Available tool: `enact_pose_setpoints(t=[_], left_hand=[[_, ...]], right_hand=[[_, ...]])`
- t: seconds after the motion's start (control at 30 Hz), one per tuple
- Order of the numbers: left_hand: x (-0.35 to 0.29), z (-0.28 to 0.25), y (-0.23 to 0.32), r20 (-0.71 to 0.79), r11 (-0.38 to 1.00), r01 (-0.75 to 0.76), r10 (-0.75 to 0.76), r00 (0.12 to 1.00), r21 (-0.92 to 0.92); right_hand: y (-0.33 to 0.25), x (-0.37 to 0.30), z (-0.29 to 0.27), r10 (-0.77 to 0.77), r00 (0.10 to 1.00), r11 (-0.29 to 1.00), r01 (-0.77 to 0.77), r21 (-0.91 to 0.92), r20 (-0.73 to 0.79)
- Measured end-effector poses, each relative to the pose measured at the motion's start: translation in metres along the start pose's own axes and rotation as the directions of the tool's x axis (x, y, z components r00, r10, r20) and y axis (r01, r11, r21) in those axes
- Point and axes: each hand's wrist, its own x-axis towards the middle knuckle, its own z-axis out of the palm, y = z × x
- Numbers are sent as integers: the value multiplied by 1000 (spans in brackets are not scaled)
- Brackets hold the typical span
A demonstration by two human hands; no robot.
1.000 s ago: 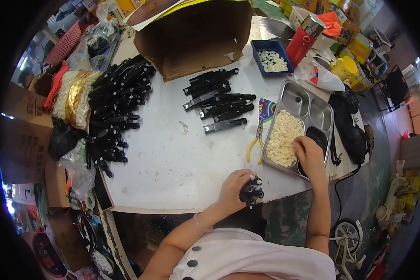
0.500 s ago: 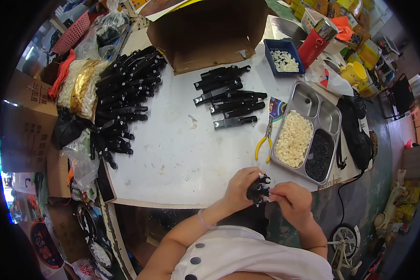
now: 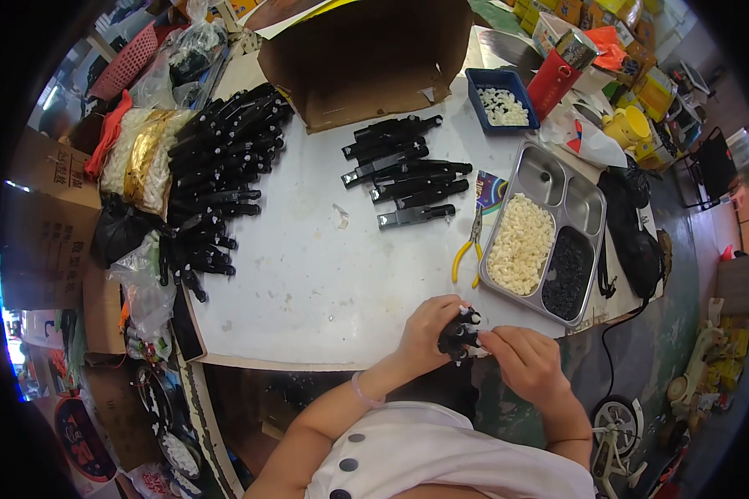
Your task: Assembling small black plastic components by manually inserting white internal parts.
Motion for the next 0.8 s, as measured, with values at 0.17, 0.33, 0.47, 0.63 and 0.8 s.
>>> enact_pose_setpoints(t=[0.17,0.33,0.47,0.63,0.8], left_hand=[[-4,4,-2,-34,998,10,-12,999,-59],[-5,6,-2,-47,999,-29,27,999,-41],[-3,7,-1,-35,999,-15,13,999,-47],[-7,9,-4,-62,990,73,-81,995,-120],[-7,8,-4,-67,994,63,-69,995,-90]], right_hand=[[-9,21,-23,-55,956,970,120,-213,288],[-19,25,-18,-126,884,841,336,-424,450],[-15,30,-18,0,896,859,227,-459,443],[80,18,-7,247,954,968,-252,-5,-169],[116,6,23,317,948,919,-314,-238,-28]])
